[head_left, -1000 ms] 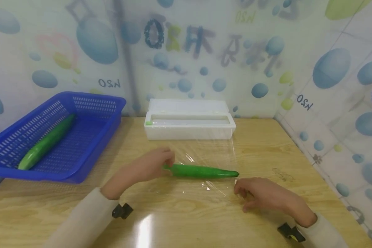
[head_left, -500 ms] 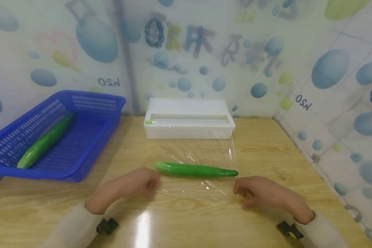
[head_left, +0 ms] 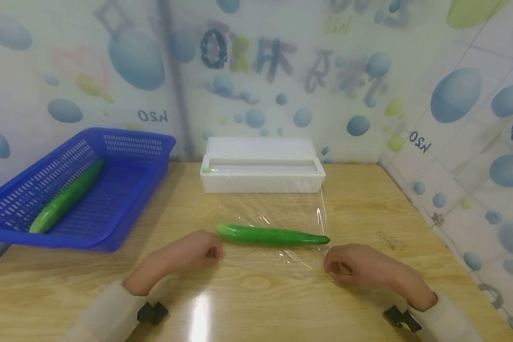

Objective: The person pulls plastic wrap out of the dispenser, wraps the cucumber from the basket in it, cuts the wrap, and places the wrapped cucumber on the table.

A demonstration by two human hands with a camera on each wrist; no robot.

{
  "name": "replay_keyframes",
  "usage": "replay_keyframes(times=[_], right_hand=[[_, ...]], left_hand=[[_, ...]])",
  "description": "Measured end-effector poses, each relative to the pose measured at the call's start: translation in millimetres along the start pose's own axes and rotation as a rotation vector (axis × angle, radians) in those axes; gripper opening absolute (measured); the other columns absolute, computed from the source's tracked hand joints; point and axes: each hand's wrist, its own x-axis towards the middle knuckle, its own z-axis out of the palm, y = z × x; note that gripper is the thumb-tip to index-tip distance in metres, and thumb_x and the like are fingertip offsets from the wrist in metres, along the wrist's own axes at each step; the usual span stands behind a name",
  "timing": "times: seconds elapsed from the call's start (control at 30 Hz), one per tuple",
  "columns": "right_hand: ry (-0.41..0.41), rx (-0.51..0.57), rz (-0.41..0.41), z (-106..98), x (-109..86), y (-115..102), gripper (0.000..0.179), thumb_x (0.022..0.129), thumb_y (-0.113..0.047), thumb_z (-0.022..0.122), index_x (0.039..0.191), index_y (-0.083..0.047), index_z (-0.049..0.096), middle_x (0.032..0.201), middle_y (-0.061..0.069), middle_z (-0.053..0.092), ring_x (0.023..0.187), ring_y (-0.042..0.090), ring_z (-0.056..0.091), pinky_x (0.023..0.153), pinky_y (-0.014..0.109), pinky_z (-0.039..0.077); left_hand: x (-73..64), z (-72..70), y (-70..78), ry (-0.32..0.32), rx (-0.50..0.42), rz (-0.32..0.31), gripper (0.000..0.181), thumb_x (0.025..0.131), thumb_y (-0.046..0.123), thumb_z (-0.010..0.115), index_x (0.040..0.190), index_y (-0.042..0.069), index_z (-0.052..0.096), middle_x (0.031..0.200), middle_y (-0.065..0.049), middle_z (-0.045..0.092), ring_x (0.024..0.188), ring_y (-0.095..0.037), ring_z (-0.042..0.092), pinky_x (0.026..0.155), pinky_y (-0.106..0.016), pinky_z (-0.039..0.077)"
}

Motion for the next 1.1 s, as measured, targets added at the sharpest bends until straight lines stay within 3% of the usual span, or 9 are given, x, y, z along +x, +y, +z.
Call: replay_keyframes(times=[0.23,0.4,0.5,0.6,0.77,0.87,1.1], right_hand=[[0.005,-0.008,-0.047,0.1,0.9,0.3,0.013,0.082,-0.025,0.075,0.089,-0.028,0.064,0.083,-0.02,0.053,0.069,0.0,0.048,0.061,0.019,0.042],[0.002,-0.013,0.005,0.2,1.4,-2.5,0.022,0.077,-0.044,0.073,0.089,-0.029,0.063,0.083,-0.02,0.052,0.071,0.001,0.048,0.063,0.021,0.043],[0.011,-0.036,0.008,2.6,2.4,-3.3,0.018,0.079,-0.038,0.075,0.087,-0.03,0.062,0.082,-0.02,0.05,0.072,0.0,0.048,0.064,0.021,0.044],[0.038,-0.068,-0.044,5.3,3.8,-2.7,0.015,0.082,-0.022,0.074,0.085,-0.029,0.061,0.08,-0.02,0.049,0.07,-0.001,0.048,0.062,0.02,0.043],[0.067,-0.077,-0.105,5.4,5.0,-1.8,0.017,0.086,-0.014,0.07,0.084,-0.028,0.061,0.08,-0.021,0.049,0.068,-0.002,0.047,0.06,0.018,0.042],[0.085,-0.063,-0.09,3.7,4.0,-1.8,0.018,0.088,-0.014,0.068,0.085,-0.029,0.059,0.081,-0.021,0.049,0.067,-0.002,0.046,0.058,0.018,0.042],[0.127,-0.034,-0.02,-4.4,1.7,-0.8,0.017,0.092,-0.01,0.063,0.091,-0.026,0.057,0.083,-0.019,0.051,0.065,0.001,0.045,0.058,0.02,0.041]], left_hand=[[-2.2,-4.5,1.2,0.044,-0.029,0.008,0.02,0.077,-0.005,0.067,0.072,0.014,0.06,0.069,0.011,0.05,0.065,-0.004,0.046,0.06,-0.023,0.043],[-1.1,-7.7,2.2,0.088,-0.079,0.032,0.025,0.077,-0.007,0.063,0.073,0.017,0.056,0.067,0.012,0.047,0.064,-0.006,0.045,0.057,-0.022,0.042],[0.1,-7.1,2.2,0.116,-0.1,0.044,0.024,0.079,-0.007,0.062,0.076,0.016,0.056,0.068,0.013,0.048,0.064,-0.005,0.046,0.057,-0.022,0.043],[0.9,-7.1,2.5,0.143,-0.094,0.046,0.02,0.081,-0.007,0.061,0.08,0.013,0.058,0.07,0.012,0.051,0.066,-0.004,0.048,0.06,-0.023,0.045],[-1.3,-8.7,3.8,0.183,-0.112,0.054,0.017,0.081,-0.008,0.059,0.089,0.006,0.064,0.077,0.003,0.062,0.07,-0.004,0.053,0.063,-0.025,0.049],[-2.7,-9.3,2.8,0.193,-0.114,0.063,0.016,0.083,-0.007,0.06,0.092,0.003,0.068,0.079,0.0,0.065,0.071,-0.004,0.054,0.063,-0.025,0.05],[0.7,-12.7,-1.1,0.237,-0.116,0.047,0.005,0.087,0.005,0.068,0.088,0.006,0.073,0.078,0.009,0.062,0.066,-0.003,0.051,0.06,-0.025,0.048]])
